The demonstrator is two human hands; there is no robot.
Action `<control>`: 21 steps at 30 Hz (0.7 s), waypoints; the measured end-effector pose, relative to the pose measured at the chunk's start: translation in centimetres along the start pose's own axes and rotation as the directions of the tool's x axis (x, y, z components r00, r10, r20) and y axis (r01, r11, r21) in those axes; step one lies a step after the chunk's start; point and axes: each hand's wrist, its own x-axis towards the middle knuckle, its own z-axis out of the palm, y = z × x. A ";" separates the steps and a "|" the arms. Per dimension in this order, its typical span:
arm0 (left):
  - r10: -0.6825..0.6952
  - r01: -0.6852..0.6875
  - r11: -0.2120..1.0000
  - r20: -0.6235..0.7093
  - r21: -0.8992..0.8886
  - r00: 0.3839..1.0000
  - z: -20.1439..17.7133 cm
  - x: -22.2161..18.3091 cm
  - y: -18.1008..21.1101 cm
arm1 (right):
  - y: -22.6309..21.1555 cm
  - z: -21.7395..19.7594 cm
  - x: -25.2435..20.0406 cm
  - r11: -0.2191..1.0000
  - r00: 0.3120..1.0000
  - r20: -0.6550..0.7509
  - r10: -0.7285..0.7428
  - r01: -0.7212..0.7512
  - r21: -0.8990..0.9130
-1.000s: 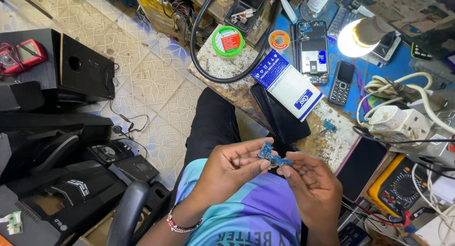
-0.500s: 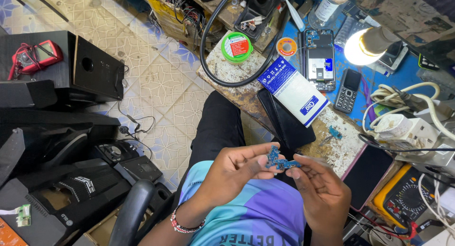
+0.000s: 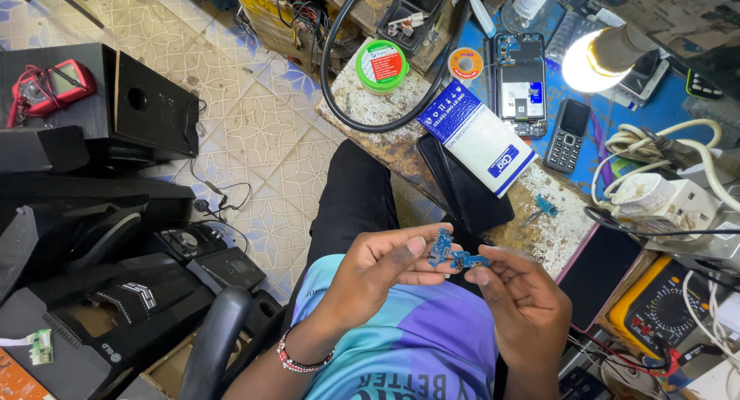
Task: The person pries the back cover off a smartphone, takes a replacement component out of its box, and compares two internal circuit boards.
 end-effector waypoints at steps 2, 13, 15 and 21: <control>0.002 -0.002 1.000 0.001 -0.001 1.000 -0.1 0.0 -0.1 | 0.2 -0.1 -0.1 1.000 1.000 -0.005 0.010 -0.010 0.005; 0.032 -0.024 0.998 -0.117 0.065 0.993 -0.4 0.2 0.0 | 6.1 -4.7 1.5 0.971 0.947 -0.315 0.064 -0.131 -0.198; 0.014 0.002 0.994 -0.147 0.111 0.989 -0.4 0.6 -0.2 | 6.9 -5.6 2.0 0.908 0.940 -0.341 -0.008 -0.136 -0.397; -0.021 0.031 0.995 -0.108 0.090 0.994 0.2 1.0 -0.9 | 8.6 -6.9 2.8 0.738 0.963 -0.266 -0.046 -0.147 -0.659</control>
